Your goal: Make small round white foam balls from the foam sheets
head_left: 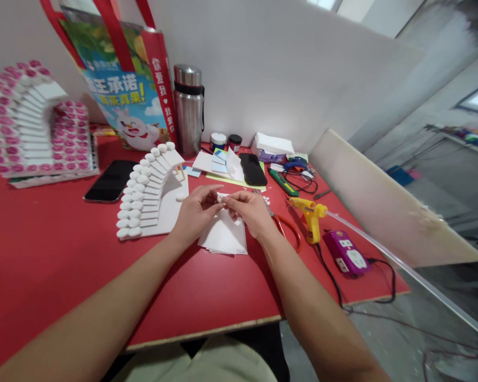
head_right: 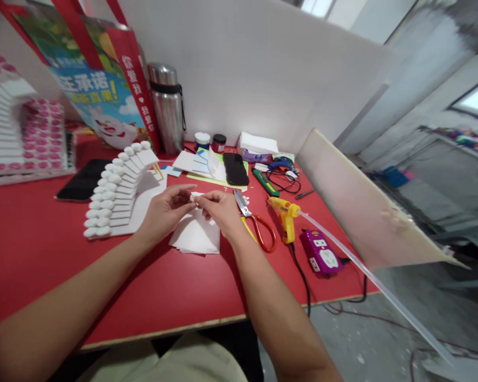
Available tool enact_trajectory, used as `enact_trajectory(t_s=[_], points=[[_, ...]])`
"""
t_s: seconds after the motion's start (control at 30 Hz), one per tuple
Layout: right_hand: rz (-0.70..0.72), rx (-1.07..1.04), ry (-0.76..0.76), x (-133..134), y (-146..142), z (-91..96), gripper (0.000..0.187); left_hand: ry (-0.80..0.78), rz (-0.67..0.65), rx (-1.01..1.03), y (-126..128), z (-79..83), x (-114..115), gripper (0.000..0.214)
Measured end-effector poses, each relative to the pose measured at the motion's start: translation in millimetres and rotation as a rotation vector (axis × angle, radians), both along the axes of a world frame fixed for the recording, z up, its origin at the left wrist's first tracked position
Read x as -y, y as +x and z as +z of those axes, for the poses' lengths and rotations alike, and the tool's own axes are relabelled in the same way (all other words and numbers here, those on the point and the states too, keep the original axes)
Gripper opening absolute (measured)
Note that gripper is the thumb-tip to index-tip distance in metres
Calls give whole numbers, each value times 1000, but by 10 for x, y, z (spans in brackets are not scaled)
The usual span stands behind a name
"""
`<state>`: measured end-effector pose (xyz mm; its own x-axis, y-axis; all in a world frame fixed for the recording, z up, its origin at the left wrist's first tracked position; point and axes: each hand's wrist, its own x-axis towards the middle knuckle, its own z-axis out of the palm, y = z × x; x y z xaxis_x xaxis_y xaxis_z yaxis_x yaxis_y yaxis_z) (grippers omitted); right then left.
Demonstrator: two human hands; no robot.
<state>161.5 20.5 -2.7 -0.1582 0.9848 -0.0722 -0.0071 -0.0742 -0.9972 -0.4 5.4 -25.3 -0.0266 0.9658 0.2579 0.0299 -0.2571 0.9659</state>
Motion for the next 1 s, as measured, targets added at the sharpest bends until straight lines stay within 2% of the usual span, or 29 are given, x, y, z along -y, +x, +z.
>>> enact_trajectory(t_s=[0.13, 0.27, 0.37, 0.43, 0.53, 0.6, 0.67, 0.73, 0.83, 0.9, 1.0], points=[[9, 42, 13, 13, 20, 3, 29, 104, 26, -128, -2, 45, 27, 17], [21, 80, 33, -4, 55, -17, 31, 126, 50, -177, -11, 66, 34, 12], [-83, 206, 90, -47, 92, -22, 31, 116, 52, -167, -10, 42, 30, 14], [-201, 309, 178, -64, 150, 15, 33, 66, 35, -103, -2, 26, 28, 18], [-316, 500, 349, 7, 326, 147, 38, -101, -21, 85, 17, 30, 27, 27], [-308, 709, 467, 147, 493, 247, 34, -199, -64, 243, 32, 55, 29, 31], [-279, 947, 542, 343, 662, 309, 22, -244, -107, 390, 45, 88, 30, 32], [-217, 1195, 481, 553, 795, 316, 15, -301, -149, 513, 58, 126, 35, 32], [-56, 1492, 300, 779, 884, 257, 31, -476, -196, 647, 73, 185, 49, 29], [-9, 1597, 221, 822, 887, 212, 33, -584, -215, 704, 79, 216, 61, 27], [-2, 1631, 134, 743, 871, 191, 33, -698, -216, 753, 78, 233, 71, 30]])
